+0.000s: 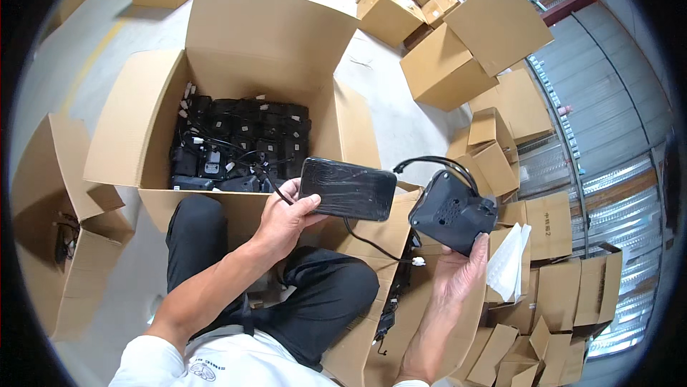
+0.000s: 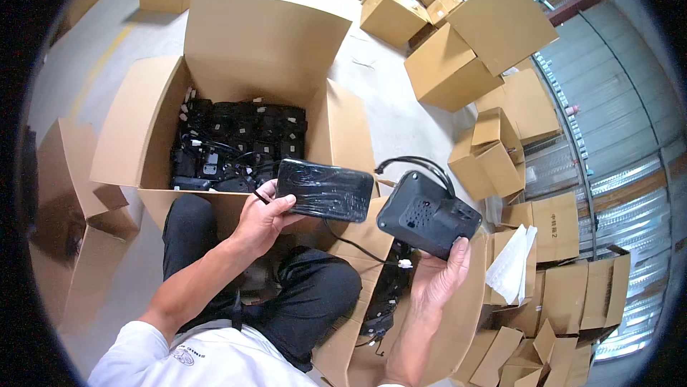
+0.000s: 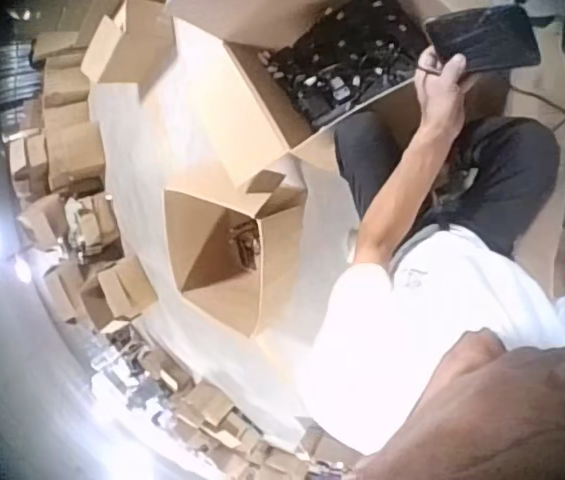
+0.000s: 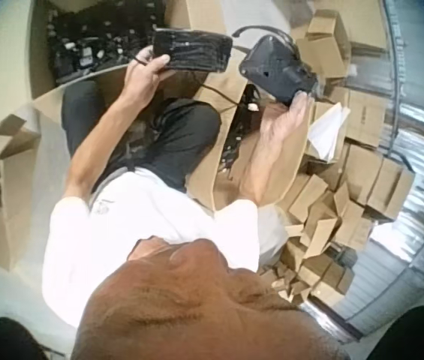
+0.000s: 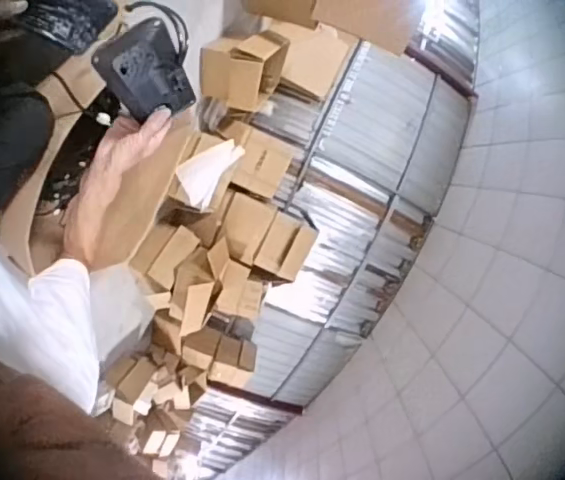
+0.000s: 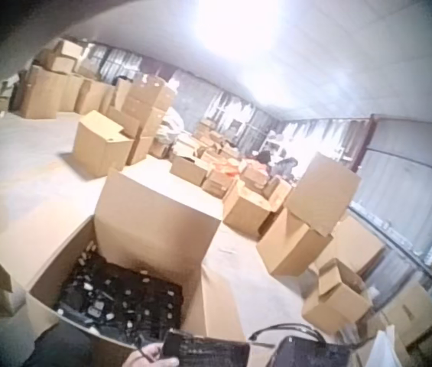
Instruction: The person packs electronic devices and their cables into cardboard shipping boxes by hand.
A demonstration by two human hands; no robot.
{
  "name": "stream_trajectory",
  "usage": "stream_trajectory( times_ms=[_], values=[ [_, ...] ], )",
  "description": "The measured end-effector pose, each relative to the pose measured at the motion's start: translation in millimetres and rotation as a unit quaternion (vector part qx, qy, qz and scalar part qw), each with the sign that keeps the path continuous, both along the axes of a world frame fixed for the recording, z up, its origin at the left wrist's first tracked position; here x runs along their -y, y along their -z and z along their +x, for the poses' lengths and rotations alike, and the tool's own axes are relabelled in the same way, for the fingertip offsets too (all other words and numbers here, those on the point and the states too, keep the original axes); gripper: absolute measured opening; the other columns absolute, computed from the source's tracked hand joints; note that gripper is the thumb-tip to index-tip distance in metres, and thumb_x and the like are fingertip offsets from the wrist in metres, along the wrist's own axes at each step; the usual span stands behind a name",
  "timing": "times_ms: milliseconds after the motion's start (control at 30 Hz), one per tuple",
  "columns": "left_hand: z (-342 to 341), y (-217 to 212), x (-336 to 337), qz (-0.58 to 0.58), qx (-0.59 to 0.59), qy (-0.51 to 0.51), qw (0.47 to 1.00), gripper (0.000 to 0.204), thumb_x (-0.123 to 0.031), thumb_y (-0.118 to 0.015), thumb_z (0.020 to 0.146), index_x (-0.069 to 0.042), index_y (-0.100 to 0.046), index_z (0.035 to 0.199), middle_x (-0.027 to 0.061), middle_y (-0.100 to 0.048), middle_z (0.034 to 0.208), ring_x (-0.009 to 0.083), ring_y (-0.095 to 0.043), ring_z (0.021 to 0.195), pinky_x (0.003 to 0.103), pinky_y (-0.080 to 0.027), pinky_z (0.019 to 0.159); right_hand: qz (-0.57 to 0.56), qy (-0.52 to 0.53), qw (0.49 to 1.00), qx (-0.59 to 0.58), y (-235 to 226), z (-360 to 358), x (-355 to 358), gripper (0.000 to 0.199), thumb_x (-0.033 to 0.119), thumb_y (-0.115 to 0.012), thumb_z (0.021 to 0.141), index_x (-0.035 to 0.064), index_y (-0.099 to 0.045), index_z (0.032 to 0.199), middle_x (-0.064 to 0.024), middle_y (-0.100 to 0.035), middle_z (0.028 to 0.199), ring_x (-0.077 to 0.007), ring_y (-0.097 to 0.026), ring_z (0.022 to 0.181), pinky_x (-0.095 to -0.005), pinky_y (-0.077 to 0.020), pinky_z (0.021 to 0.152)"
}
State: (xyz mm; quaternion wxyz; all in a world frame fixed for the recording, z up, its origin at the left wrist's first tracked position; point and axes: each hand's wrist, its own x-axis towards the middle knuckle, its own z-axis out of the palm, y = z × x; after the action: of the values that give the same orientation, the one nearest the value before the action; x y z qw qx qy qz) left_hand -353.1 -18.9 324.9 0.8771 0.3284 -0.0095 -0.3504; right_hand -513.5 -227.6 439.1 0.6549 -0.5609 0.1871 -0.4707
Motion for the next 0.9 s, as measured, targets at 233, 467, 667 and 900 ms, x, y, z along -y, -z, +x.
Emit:
stream_trajectory(
  times_ms=[233,467,667,900],
  values=[
    [19.0,16.7,-37.8,0.042,0.046,-0.041,0.997,0.028,-0.006,-0.058,0.098,0.002,-0.059,0.125,0.006,-0.068,0.113,0.0135,-0.066,0.099,0.033,-0.056,0.094,-0.079,-0.093,0.991,-0.058,-18.2,15.6,-1.4,0.057,0.036,-0.08,0.086,0.0018,-0.055,0.124,-0.0102,-0.066,0.114,-0.0216,-0.067,0.101,-0.0381,-0.0602,0.083],
    [64.2,22.9,-80.6,0.224,0.235,-0.26,0.909,0.037,-0.009,-0.065,0.094,0.004,-0.062,0.127,0.0044,-0.07,0.105,0.0112,-0.063,0.093,0.026,-0.052,0.084,-0.219,-0.348,0.883,-0.226,-44.2,47.5,-17.8,0.049,0.016,-0.088,0.073,-0.0002,-0.064,0.113,-0.0069,-0.067,0.105,-0.017,-0.066,0.095,-0.0316,-0.0541,0.085],
    [34.5,-25.7,-86.6,0.123,0.178,0.061,0.974,0.041,-0.019,-0.068,0.095,0.0,-0.062,0.131,0.0041,-0.067,0.107,0.0111,-0.062,0.09,0.028,-0.054,0.08,-0.227,-0.446,0.799,-0.332,-12.2,135.4,-81.1,0.051,0.01,-0.082,0.083,-0.004,-0.055,0.124,-0.0077,-0.067,0.099,-0.0112,-0.063,0.087,-0.0254,-0.0528,0.076],
    [33.2,-2.7,-88.6,0.15,0.188,0.012,0.97,0.053,-0.024,-0.076,0.09,0.003,-0.059,0.133,0.0041,-0.068,0.106,0.0081,-0.063,0.091,0.024,-0.053,0.078,-0.582,-0.168,0.771,-0.197,-3.0,155.1,-75.0,0.036,0.016,-0.083,0.082,0.0002,-0.065,0.109,-0.0103,-0.067,0.114,-0.0199,-0.064,0.101,-0.0335,-0.0524,0.089]
  ],
)
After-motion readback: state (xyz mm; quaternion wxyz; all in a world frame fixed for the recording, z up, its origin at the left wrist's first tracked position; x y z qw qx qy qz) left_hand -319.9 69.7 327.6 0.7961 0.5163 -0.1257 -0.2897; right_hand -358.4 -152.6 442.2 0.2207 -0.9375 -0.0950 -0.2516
